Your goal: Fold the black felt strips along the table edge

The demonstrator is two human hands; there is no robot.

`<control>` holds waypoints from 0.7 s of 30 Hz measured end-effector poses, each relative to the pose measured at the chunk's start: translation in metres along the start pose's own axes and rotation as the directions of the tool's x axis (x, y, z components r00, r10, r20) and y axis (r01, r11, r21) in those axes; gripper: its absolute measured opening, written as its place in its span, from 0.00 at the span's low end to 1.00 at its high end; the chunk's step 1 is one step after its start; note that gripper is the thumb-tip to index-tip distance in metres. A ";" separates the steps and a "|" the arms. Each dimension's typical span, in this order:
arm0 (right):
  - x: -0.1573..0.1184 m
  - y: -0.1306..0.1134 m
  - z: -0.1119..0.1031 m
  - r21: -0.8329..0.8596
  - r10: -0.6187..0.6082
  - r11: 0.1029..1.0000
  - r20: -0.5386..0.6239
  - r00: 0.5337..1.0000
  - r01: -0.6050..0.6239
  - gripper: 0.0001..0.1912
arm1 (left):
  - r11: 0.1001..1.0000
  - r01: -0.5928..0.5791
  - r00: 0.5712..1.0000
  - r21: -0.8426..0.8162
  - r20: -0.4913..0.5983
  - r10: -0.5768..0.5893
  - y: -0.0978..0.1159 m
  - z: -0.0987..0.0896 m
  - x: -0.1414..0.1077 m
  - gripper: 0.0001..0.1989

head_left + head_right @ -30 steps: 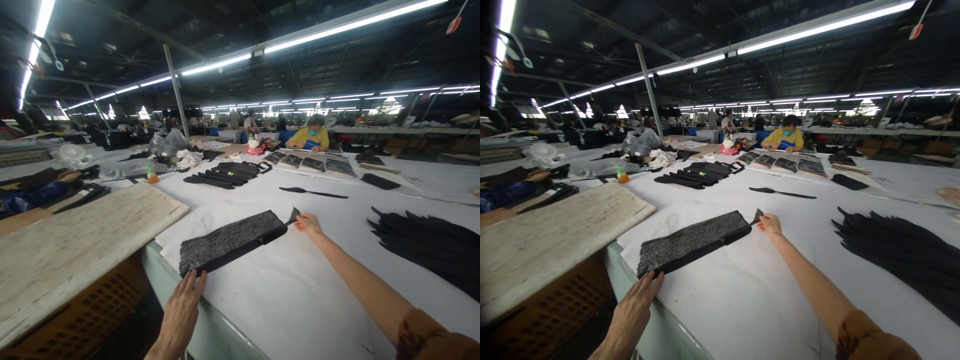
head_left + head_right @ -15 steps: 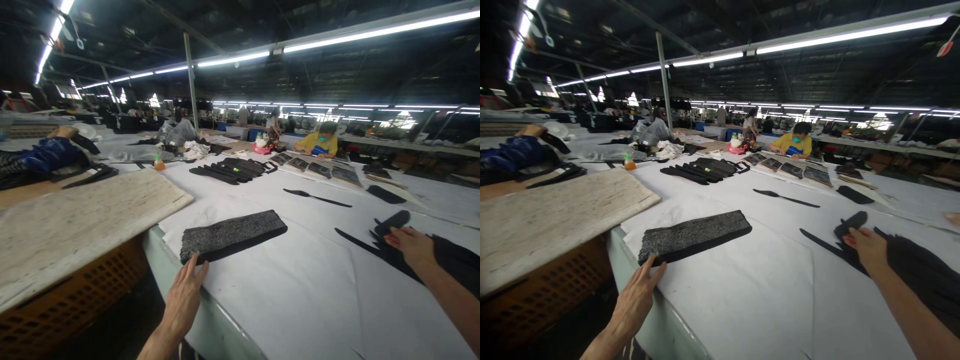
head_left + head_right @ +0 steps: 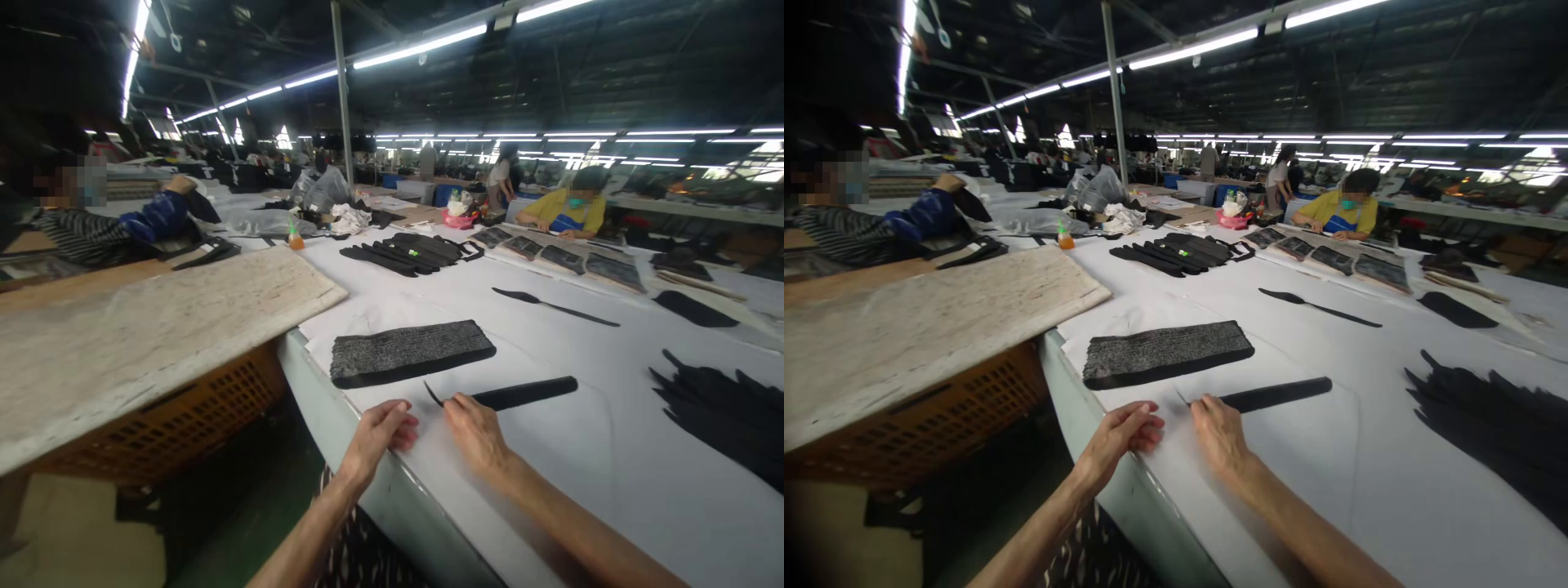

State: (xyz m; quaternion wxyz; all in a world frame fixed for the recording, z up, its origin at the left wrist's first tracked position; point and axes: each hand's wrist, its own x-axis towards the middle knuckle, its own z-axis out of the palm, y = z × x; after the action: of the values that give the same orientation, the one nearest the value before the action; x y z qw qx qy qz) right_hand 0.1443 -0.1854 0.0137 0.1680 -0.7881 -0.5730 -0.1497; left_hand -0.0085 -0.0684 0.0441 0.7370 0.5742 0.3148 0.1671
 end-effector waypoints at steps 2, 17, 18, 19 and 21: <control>0.001 -0.018 0.005 -0.072 -0.094 0.993 0.018 0.995 0.095 0.12 | 0.996 0.033 0.999 -0.088 -0.037 -0.036 0.003 -0.001 0.001 0.25; 0.012 -0.036 -0.016 0.128 -0.135 0.984 0.089 0.987 0.123 0.06 | 0.689 -0.115 0.976 0.716 -0.047 0.212 0.004 -0.018 0.008 0.19; 0.017 -0.035 -0.017 0.157 -0.124 0.982 0.111 0.986 0.105 0.06 | 0.620 -0.116 0.970 0.776 -0.045 0.238 0.004 -0.017 0.008 0.21; 0.022 -0.035 -0.017 0.186 -0.117 0.978 0.137 0.984 0.090 0.07 | 0.575 -0.113 0.968 0.811 -0.042 0.249 0.003 -0.017 0.008 0.22; 0.029 -0.037 -0.014 0.231 -0.125 0.970 0.193 0.973 0.079 0.10 | 0.550 -0.117 0.969 0.827 -0.026 0.246 0.002 -0.018 0.008 0.24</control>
State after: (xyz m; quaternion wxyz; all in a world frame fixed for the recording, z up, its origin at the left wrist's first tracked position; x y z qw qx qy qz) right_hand 0.1166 -0.1561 0.0416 0.1866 -0.7448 -0.6405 -0.0105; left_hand -0.0135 -0.0498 0.0409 0.3418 0.8661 0.3455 0.1173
